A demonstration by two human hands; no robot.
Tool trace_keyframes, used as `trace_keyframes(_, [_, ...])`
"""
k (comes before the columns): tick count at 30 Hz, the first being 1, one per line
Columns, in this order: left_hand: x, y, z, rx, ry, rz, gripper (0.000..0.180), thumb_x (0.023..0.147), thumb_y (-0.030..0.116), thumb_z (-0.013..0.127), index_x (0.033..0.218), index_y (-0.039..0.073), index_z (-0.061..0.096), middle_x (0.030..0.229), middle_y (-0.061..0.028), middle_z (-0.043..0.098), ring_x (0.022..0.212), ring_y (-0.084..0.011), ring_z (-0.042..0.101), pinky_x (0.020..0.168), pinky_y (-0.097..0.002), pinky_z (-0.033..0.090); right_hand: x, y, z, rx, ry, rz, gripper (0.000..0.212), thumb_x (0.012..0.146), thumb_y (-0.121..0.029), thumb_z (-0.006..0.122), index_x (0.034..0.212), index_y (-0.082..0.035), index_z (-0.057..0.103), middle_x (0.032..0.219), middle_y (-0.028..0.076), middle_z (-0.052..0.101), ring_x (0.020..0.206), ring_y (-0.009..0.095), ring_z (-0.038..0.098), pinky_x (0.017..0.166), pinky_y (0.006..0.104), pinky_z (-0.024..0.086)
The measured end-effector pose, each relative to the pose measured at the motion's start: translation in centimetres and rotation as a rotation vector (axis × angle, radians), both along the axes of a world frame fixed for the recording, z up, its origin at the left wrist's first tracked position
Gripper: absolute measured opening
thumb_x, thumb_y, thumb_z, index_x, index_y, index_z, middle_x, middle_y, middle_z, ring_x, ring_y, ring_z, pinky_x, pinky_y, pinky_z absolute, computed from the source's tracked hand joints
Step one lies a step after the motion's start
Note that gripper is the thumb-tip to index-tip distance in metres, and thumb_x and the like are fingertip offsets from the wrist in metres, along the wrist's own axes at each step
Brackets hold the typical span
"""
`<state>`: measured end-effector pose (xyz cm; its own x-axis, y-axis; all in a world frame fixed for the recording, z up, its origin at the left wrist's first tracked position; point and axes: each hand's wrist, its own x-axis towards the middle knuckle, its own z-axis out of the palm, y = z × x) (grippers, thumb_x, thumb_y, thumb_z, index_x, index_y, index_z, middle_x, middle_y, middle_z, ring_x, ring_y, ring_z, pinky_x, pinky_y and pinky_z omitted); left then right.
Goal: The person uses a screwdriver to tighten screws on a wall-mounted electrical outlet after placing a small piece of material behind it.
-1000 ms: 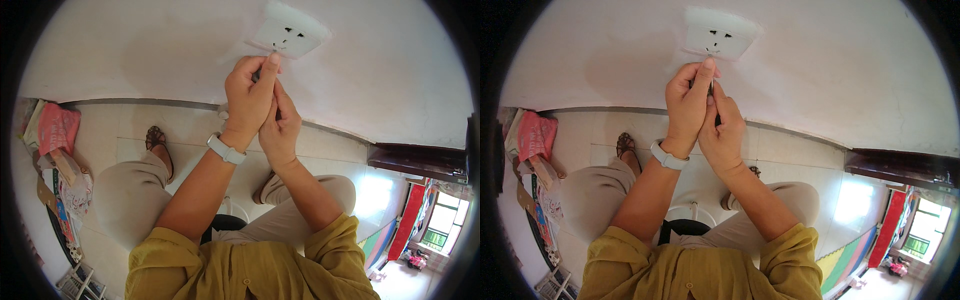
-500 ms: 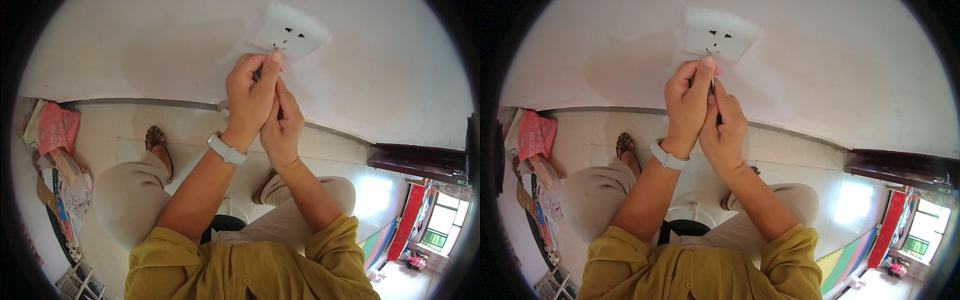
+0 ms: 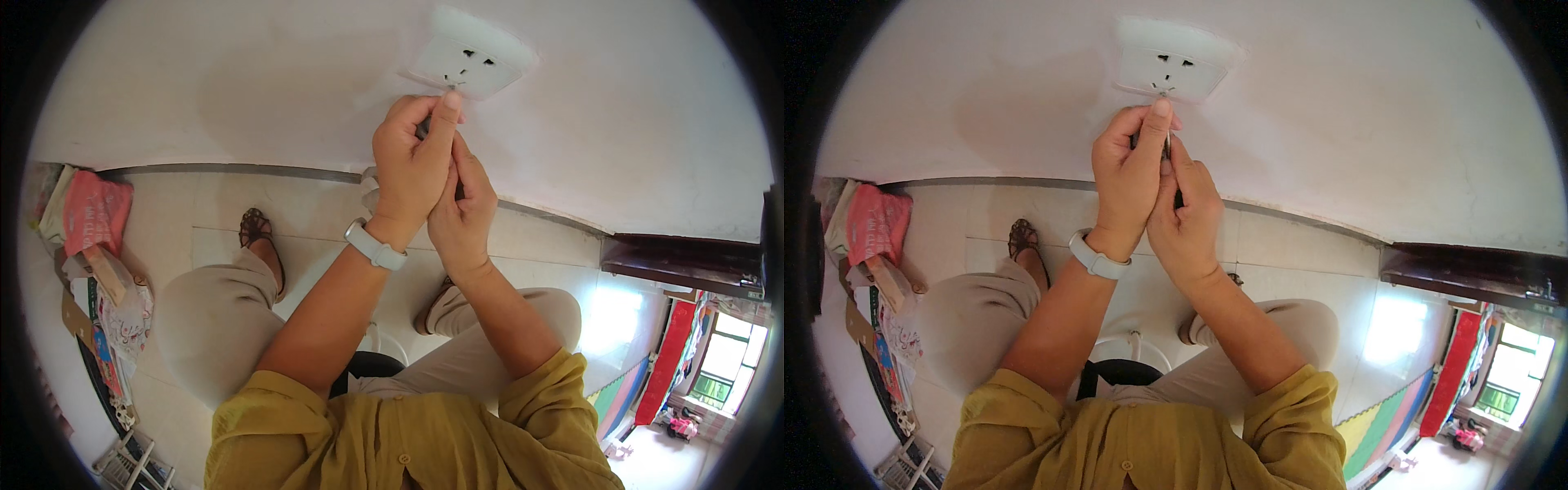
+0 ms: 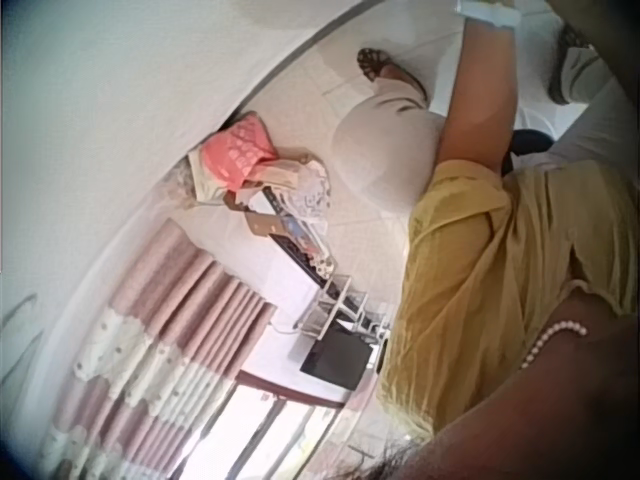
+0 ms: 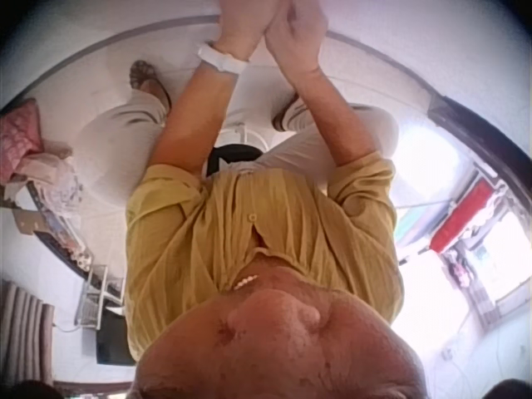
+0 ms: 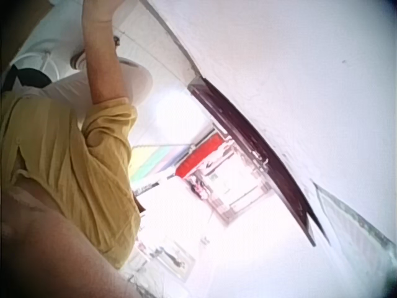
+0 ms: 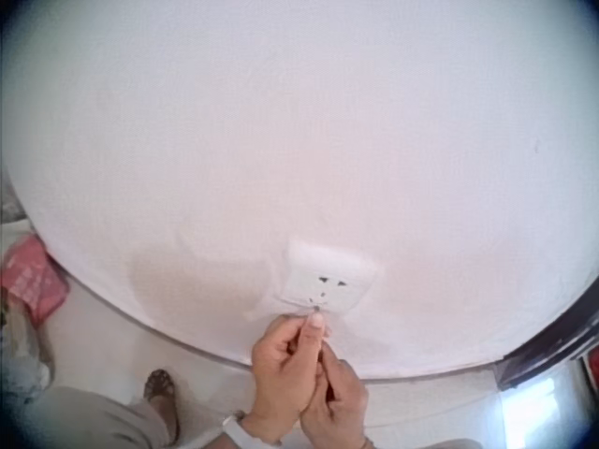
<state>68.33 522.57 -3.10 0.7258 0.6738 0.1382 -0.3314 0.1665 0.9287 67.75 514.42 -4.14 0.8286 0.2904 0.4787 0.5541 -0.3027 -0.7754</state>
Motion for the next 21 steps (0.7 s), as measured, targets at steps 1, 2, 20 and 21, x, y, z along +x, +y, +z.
trace_keyframes(1, [0.1,-0.1,0.0,0.026,-0.02,0.006,0.03,0.091,0.026,0.061,0.076,0.001,0.063,0.068,0.0003,0.053,0.06,-0.0065,0.043,0.054,-0.0224,0.036,0.0,0.1,0.0,0.029,-0.014,-0.001,0.027,0.091,-0.001,0.049,0.116,0.005,0.058,0.077,0.013,0.058,0.067,0.02,0.055,0.063,0.0294,0.045])
trace_keyframes(2, [0.1,-0.1,-0.1,0.047,-0.033,0.01,0.029,0.093,0.025,0.06,0.078,0.001,0.062,0.064,0.0044,0.051,0.056,-0.0018,0.039,0.05,-0.019,0.033,0.0,0.1,-0.1,0.027,-0.01,-0.001,0.027,0.091,-0.001,0.049,0.116,0.005,0.058,0.077,0.013,0.058,0.067,0.02,0.055,0.063,0.0294,0.045])
trace_keyframes(20, [0.2,-0.3,-0.2,0.159,-0.03,0.081,0.029,0.092,0.025,0.061,0.078,-0.001,0.064,0.073,0.0007,0.053,0.054,-0.0037,0.043,0.05,-0.0207,0.035,0.3,-0.3,-0.3,0.09,0.089,0.053,0.027,0.092,-0.002,0.049,0.117,0.004,0.058,0.081,0.012,0.061,0.071,0.017,0.056,0.068,0.0269,0.046])
trace_keyframes(21, [0.1,-0.3,-0.3,0.157,-0.027,0.08,0.029,0.092,0.025,0.061,0.078,-0.001,0.064,0.073,0.0007,0.053,0.054,-0.0037,0.043,0.05,-0.0207,0.035,0.3,-0.3,-0.3,0.083,0.081,0.051,0.027,0.092,-0.001,0.049,0.117,0.004,0.058,0.081,0.012,0.06,0.071,0.017,0.056,0.067,0.0271,0.046])
